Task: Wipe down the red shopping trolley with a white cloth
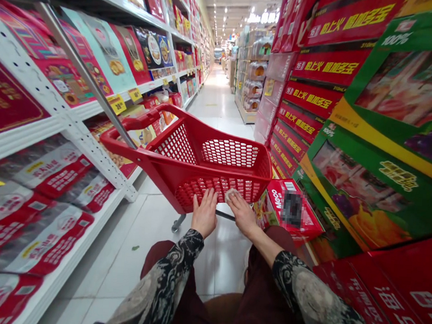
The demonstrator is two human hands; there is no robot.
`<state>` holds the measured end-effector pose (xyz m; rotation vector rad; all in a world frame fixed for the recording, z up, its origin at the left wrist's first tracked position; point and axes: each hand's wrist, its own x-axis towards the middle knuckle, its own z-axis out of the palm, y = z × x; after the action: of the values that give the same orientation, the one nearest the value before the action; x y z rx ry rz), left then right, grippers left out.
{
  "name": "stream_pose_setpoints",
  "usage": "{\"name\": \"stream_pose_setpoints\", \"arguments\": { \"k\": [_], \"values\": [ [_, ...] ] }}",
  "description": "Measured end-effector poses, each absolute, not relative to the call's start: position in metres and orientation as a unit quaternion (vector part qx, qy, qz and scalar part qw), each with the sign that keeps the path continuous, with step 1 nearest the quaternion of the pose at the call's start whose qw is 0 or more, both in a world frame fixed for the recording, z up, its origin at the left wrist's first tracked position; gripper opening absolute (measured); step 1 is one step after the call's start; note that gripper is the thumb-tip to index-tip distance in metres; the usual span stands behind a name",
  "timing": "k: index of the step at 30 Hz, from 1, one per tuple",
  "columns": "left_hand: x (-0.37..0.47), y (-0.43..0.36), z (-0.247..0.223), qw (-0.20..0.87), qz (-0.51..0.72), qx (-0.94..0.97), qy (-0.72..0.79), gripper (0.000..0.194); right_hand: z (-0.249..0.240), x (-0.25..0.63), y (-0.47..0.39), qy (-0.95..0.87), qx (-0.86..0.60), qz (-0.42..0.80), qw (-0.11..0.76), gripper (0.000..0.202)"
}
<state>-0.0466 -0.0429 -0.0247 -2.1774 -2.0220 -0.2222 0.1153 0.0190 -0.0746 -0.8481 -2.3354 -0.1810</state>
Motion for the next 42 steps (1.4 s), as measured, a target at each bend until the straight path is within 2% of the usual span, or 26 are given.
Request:
{"name": "stream_pose_setpoints", "arguments": {
  "k": [4, 6, 9, 17, 20, 24, 26, 29, 37, 39, 42],
  "values": [
    [-0.052, -0.038, -0.021, 0.090, -0.090, -0.719, -0.684, 0.071, -0.040, 0.106, 0.023, -0.863, -0.301, -0.083, 0.397, 0.041],
    [-0.055, -0.036, -0.020, 0.092, -0.092, -0.713, -0.689, 0.071, -0.030, 0.099, 0.029, -0.857, -0.299, -0.094, 0.408, 0.043],
    [-0.058, -0.037, -0.020, 0.092, -0.089, -0.709, -0.694, 0.072, -0.036, 0.091, 0.038, -0.871, -0.301, -0.107, 0.372, 0.046],
    [-0.074, -0.049, -0.027, 0.069, -0.059, -0.700, -0.708, 0.073, -0.092, 0.090, 0.031, -0.923, -0.288, -0.094, 0.236, 0.043],
    [-0.082, -0.049, -0.026, 0.068, -0.063, -0.693, -0.715, 0.074, -0.084, 0.088, 0.027, -0.924, -0.265, -0.097, 0.259, 0.041],
    [-0.088, -0.045, -0.023, 0.076, -0.072, -0.680, -0.726, 0.073, -0.045, 0.069, 0.032, -0.898, -0.236, -0.105, 0.357, 0.041],
    [-0.090, -0.044, -0.021, 0.079, -0.075, -0.676, -0.729, 0.072, -0.029, 0.057, 0.037, -0.887, -0.240, -0.112, 0.379, 0.043],
    [-0.090, -0.044, -0.020, 0.083, -0.078, -0.677, -0.728, 0.072, -0.027, 0.046, 0.042, -0.899, -0.240, -0.117, 0.346, 0.045],
    [-0.105, -0.056, -0.025, 0.078, -0.069, -0.674, -0.732, 0.073, -0.086, 0.051, 0.032, -0.947, -0.250, -0.065, 0.191, 0.046],
    [-0.111, -0.057, -0.027, 0.079, -0.067, -0.670, -0.735, 0.073, -0.086, 0.051, 0.029, -0.949, -0.234, -0.059, 0.202, 0.046],
    [-0.116, -0.056, -0.027, 0.085, -0.070, -0.662, -0.742, 0.074, -0.066, 0.044, 0.029, -0.936, -0.204, -0.073, 0.279, 0.046]
  ]
}}
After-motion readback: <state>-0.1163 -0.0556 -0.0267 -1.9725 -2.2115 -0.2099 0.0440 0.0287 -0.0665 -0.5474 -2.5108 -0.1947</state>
